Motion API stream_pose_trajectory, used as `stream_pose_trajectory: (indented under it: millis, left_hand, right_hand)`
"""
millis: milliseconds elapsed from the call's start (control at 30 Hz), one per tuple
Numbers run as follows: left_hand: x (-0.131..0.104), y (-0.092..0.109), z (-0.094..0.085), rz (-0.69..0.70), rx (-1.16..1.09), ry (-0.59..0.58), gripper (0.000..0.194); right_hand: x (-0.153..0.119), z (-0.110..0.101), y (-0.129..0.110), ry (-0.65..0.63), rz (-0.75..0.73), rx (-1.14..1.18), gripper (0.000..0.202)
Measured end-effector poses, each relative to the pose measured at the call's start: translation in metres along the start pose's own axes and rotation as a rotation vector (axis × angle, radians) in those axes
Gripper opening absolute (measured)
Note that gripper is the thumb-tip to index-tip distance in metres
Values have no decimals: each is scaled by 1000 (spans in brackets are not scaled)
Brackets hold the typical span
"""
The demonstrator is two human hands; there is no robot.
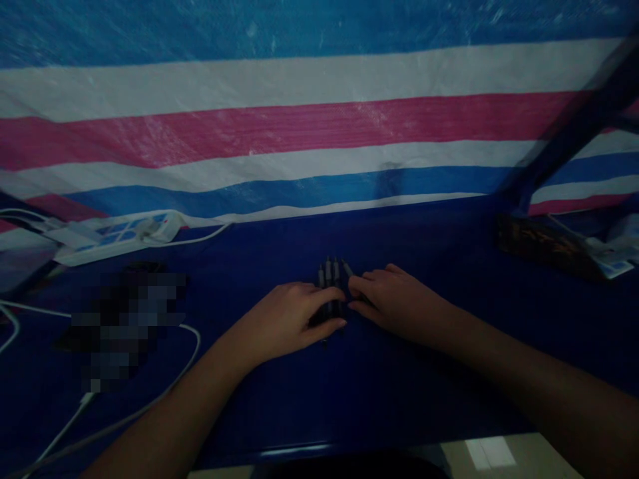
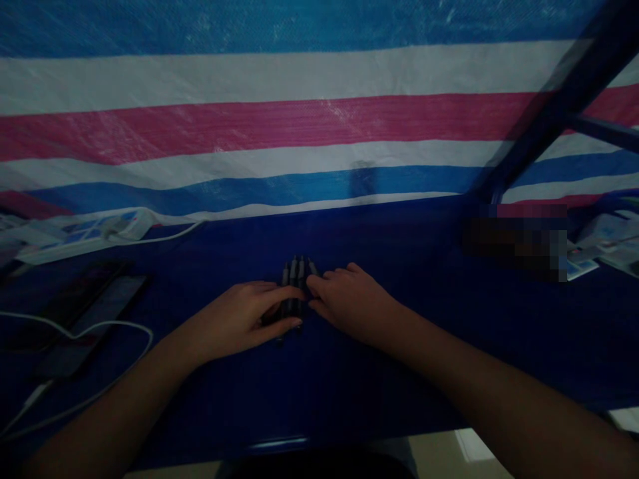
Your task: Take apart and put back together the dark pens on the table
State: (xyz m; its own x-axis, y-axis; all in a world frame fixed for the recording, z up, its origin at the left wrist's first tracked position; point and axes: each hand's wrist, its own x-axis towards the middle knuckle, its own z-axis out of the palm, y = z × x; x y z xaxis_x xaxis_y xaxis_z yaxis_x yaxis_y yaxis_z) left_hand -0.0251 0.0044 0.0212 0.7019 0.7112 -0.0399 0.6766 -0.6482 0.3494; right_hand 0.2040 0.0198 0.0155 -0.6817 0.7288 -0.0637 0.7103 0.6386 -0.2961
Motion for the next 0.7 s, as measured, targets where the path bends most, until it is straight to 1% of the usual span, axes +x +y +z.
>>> stream_pose_trajectory:
  millis: [67,133,200,300,400,467,533,600,700]
  left_hand:
    - [1,2,1,-37,30,5,23]
    - [1,3,1,-89,29,3,23]
    - [1,2,-1,-151,1,-16,21]
    - [-1,1,-6,-244,-27,-40,20]
    - [-5,-1,-13,-318,66,-48,20]
    - [-7,-2,-17,-374,145,-67,19]
    - [-10,-4,-20,-403,162,-72,19]
    - [-12,-5,-22,-405,151,-73,20]
    - [-13,-6,-23,-409,160,-83,21]
  right_hand:
    - [0,-2,2,16,10,34,6]
    - [0,-2,4,37,45,142,8]
    - [1,-2,7,73,103,315,13]
    - [3,1,10,165,177,600,21]
    - [6,5,13,221,205,898,32]
    - [8,7,13,211,215,1090,42]
    - [9,7,12,173,222,1223,47]
    - [10,5,11,134,219,1299,42]
    - [10,2,9,112,224,1366,29]
